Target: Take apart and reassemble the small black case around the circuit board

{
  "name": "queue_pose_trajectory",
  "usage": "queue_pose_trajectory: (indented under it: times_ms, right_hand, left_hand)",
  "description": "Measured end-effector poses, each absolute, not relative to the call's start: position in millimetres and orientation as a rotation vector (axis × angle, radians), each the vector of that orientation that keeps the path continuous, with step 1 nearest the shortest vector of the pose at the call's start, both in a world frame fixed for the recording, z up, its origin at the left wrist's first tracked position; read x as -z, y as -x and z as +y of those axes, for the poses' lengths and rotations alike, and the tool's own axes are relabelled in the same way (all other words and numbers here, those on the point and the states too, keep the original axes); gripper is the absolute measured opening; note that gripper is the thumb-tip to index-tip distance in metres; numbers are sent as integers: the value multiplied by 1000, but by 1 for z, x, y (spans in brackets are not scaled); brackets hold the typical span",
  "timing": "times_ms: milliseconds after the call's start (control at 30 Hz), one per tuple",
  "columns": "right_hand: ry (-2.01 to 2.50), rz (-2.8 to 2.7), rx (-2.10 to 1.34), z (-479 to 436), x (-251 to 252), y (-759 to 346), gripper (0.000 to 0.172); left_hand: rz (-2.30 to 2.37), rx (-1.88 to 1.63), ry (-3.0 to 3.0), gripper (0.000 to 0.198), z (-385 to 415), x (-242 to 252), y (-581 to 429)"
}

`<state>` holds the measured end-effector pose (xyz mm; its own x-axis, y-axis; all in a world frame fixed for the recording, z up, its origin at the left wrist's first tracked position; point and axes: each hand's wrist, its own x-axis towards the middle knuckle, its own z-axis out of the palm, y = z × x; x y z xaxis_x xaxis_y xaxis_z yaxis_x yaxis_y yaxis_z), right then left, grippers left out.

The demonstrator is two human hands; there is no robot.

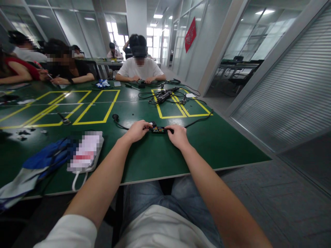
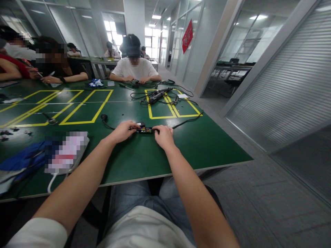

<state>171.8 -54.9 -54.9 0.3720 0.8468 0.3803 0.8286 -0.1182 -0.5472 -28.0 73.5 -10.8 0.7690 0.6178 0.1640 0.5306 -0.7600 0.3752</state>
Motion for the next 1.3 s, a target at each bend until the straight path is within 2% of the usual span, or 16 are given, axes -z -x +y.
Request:
queue_pose_trajectory:
  times_ms: [267, 667, 1000, 1133, 1300]
  right_hand:
    - [1925, -1484, -21, -55, 51, -169, 34]
    - [1926, -1507, -40, -52, 59, -175, 33]
    - [1900, -1553, -6, -53, 58, -177, 33]
    - [1855, -1603, -26, -54, 59, -177, 36]
    - [1821, -1638, -25, -56, 59, -176, 39]
  left_hand:
    - [922, -363, -2717, 36, 71, 7, 28]
    - [1116, -203, -2652, 35, 66, -1, 25]
    - [1093, -341, -2698, 35, 51, -4, 22]
    - [1328, -496, -2545, 29, 51, -2, 18]
    - [1288, -604, -2479, 39, 60, 8, 18]
